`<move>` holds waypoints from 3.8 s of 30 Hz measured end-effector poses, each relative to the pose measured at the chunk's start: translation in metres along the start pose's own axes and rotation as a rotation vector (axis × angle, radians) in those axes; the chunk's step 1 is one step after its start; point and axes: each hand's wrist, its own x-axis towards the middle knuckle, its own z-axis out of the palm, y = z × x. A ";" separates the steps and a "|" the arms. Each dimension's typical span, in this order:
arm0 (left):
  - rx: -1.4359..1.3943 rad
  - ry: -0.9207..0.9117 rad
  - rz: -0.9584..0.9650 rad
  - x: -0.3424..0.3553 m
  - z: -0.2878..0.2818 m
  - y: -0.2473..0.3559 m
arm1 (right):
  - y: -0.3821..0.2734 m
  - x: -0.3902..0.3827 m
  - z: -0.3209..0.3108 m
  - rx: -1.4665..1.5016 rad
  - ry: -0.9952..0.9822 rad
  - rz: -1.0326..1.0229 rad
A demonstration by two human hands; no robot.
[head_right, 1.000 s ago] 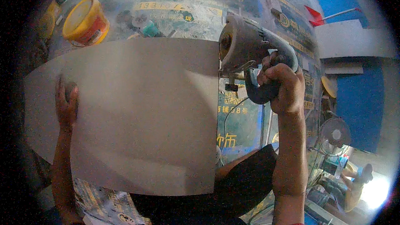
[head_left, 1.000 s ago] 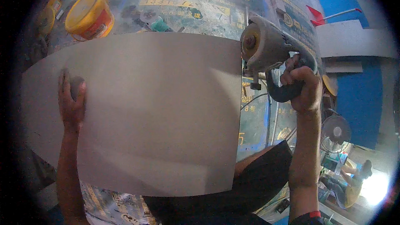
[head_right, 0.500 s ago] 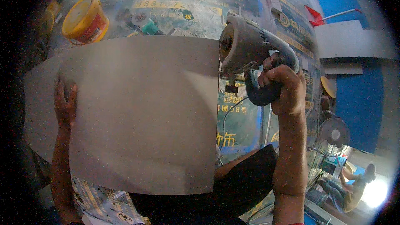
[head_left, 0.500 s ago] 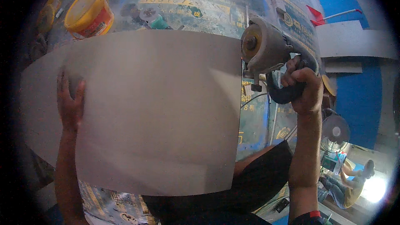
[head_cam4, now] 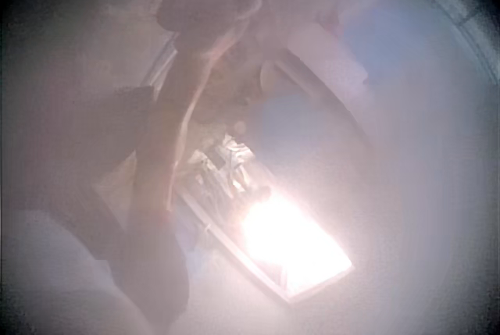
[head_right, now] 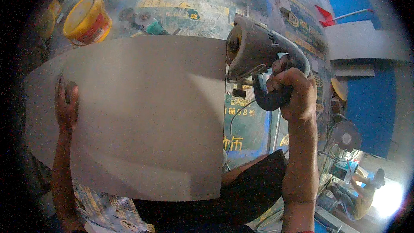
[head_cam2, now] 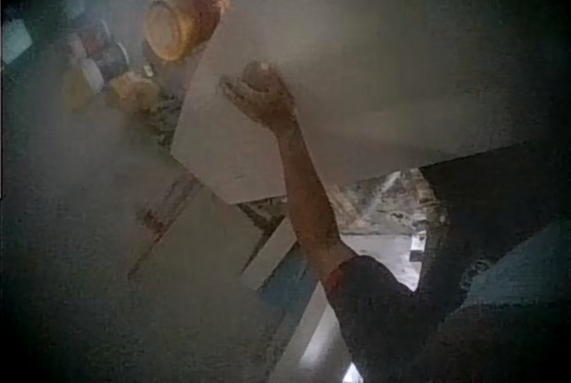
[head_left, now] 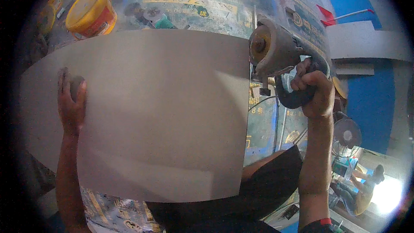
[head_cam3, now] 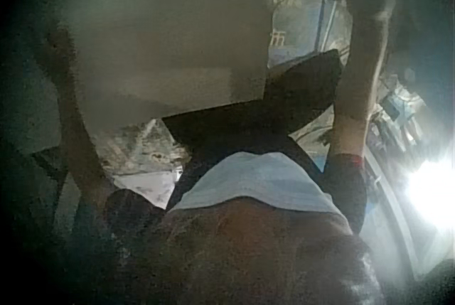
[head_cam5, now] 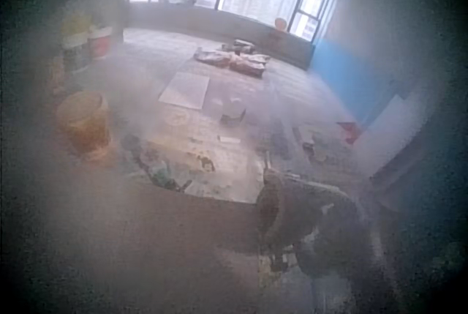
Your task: The person measures and marks a large rectangular tile using a tape measure, ruler, and marker. They then use a handheld power saw to cut the tile along the marked line.
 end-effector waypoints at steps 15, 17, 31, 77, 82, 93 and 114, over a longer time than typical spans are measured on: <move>0.007 -0.006 0.013 -0.001 0.000 -0.002 | 0.001 -0.003 -0.002 0.043 -0.018 0.020; -0.027 -0.015 0.011 -0.001 -0.001 -0.001 | 0.001 -0.004 -0.002 0.053 -0.016 0.026; -0.007 -0.010 0.009 -0.001 -0.001 -0.003 | 0.000 -0.007 -0.001 0.058 0.012 0.060; 0.070 -0.016 -0.072 -0.005 0.008 -0.018 | 0.000 -0.026 -0.004 0.063 -0.029 0.088; 0.097 -0.013 -0.078 -0.005 0.008 -0.016 | 0.000 -0.029 -0.004 0.074 -0.006 0.103; 0.018 0.034 0.006 -0.003 0.007 -0.017 | 0.000 -0.033 -0.007 0.085 0.016 0.116; -0.082 0.027 0.003 -0.003 0.007 -0.018 | 0.002 -0.042 -0.007 0.089 0.027 0.135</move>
